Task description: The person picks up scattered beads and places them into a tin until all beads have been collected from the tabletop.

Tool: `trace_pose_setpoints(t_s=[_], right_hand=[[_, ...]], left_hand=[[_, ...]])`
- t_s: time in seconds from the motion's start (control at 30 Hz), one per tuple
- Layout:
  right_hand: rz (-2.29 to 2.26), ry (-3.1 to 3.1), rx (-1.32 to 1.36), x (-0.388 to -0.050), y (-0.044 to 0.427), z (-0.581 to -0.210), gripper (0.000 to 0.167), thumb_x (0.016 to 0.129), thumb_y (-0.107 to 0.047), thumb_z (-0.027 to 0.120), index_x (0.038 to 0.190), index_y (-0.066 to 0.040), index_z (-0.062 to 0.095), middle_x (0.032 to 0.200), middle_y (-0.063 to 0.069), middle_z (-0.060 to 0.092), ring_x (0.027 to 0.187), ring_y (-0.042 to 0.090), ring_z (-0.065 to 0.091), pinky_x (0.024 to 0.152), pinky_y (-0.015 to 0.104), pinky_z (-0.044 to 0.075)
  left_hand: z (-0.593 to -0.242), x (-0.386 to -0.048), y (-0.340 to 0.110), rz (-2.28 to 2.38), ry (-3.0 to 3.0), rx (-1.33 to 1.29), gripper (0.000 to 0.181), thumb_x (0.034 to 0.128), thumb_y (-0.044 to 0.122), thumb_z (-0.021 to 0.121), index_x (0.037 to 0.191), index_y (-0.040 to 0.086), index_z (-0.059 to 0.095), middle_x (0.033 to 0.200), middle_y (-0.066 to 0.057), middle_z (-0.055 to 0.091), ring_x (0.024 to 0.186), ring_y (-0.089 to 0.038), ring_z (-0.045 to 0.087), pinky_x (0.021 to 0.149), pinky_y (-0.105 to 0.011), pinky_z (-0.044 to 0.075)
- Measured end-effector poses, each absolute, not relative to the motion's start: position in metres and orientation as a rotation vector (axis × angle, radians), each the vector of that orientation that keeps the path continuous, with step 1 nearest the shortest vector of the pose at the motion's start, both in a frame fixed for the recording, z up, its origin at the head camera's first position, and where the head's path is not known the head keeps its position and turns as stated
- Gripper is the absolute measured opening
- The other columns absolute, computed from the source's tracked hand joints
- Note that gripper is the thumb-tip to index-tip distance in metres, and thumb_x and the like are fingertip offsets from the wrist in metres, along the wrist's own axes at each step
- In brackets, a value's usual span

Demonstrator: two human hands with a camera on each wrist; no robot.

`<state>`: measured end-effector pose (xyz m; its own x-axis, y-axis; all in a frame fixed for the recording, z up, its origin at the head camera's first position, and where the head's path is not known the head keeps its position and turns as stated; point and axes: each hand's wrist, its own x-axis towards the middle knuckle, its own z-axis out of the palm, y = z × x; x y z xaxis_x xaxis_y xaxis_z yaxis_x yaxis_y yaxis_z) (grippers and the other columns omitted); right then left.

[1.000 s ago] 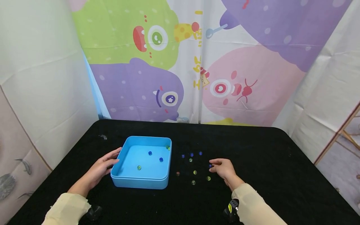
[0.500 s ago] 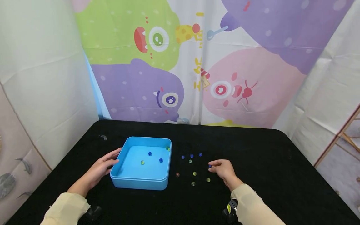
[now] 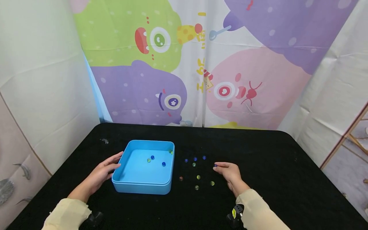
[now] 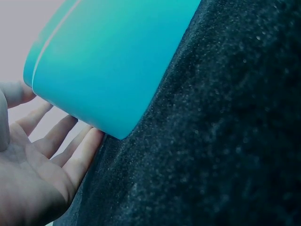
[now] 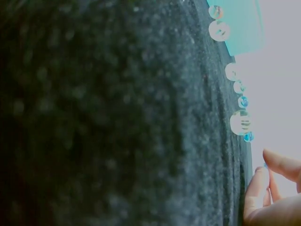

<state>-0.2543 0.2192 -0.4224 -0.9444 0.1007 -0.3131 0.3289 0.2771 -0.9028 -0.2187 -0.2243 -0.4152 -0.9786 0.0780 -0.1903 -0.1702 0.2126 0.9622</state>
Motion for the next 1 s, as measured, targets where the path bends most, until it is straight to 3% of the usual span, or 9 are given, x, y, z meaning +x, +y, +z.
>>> trace_pose_setpoints(t_s=[1.0], right_hand=[[-1.902, 2.317, 0.319, -0.265, 0.179, -0.405, 0.035, 0.085, -0.009, 0.065, 0.118, 0.003, 0.06, 0.123, 0.017, 0.056, 0.104, 0.025, 0.055, 0.095, 0.042, 0.042]], left_hand=[[-0.417, -0.217, -0.224, 1.85, 2.299, -0.081, 0.056, 0.0975, 0.023, 0.044, 0.148, 0.013, 0.022, 0.15, -0.02, 0.017, 0.131, -0.042, 0.027, 0.101, -0.053, 0.035]])
